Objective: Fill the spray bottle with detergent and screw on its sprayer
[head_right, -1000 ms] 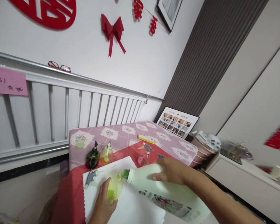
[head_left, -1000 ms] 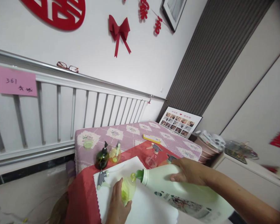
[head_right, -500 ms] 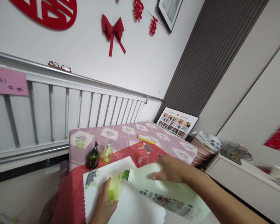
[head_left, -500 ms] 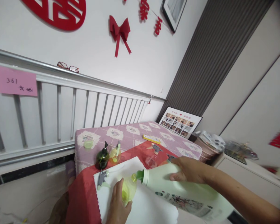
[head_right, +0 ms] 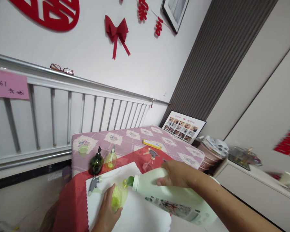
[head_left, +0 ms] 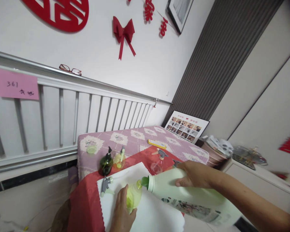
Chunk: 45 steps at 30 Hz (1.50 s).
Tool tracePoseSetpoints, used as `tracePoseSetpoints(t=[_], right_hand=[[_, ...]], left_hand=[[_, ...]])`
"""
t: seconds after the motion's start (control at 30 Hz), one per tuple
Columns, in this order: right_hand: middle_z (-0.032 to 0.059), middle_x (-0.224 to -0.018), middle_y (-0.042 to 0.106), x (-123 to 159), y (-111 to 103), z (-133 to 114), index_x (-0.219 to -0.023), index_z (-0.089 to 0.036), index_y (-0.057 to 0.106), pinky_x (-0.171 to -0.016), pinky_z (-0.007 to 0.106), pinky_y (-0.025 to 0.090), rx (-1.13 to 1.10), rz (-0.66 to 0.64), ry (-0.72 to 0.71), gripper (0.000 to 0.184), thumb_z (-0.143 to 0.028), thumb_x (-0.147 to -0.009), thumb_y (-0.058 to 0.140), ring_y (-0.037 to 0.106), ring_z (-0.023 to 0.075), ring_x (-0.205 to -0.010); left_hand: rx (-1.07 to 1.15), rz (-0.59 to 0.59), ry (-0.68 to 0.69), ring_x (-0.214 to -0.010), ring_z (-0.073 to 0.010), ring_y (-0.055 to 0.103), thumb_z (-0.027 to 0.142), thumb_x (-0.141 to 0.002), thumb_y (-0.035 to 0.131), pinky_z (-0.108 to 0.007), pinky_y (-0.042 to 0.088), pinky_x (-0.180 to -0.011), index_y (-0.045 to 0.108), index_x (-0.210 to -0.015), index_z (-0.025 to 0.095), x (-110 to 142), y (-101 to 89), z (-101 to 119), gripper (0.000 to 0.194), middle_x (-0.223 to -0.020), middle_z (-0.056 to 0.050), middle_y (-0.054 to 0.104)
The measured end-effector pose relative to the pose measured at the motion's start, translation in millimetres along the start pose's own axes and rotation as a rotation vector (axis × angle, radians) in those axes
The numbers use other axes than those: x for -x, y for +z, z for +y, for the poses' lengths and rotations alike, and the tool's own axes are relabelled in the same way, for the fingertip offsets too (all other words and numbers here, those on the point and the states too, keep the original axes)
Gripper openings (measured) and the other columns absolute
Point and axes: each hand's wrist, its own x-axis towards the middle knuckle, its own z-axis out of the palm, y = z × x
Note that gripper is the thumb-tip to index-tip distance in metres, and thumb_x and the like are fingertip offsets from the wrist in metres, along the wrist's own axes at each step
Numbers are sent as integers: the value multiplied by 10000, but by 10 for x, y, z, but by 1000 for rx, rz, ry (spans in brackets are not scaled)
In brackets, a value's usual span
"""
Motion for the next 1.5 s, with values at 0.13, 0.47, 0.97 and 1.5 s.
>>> tracePoseSetpoints(t=[0.13,0.47,0.97,1.5], right_hand=[[96,-949,741,7,-16,-19,-873,-215,667,-707,373,450,18,-9,-6,349,-515,-693,658,666,305,-863],[94,-967,740,-18,-15,16,-879,-221,652,-714,379,477,77,-23,-9,400,-577,-695,645,677,309,-866],[88,-970,738,11,-30,2,-876,-223,641,-714,374,473,68,-41,-14,402,-584,-701,642,675,303,-870],[110,-1001,736,-22,-39,3,-911,-214,657,-735,386,483,102,-47,-16,450,-609,-695,638,676,318,-891]], left_hand=[[-24,-3,-8,-1438,-227,321,133,-675,543,-353,278,-1214,224,-1471,124,8,-17,32,857,-1522,-132,378],[-100,23,9,-1431,-197,335,125,-661,528,-311,291,-1206,254,-1451,115,44,-18,104,837,-1508,-122,388],[-61,10,18,-1422,-215,339,122,-660,525,-354,299,-1205,246,-1445,148,41,-5,54,834,-1505,-119,380],[-47,-5,11,-1427,-213,328,125,-672,522,-347,283,-1209,228,-1455,131,53,-45,89,836,-1511,-133,364]])
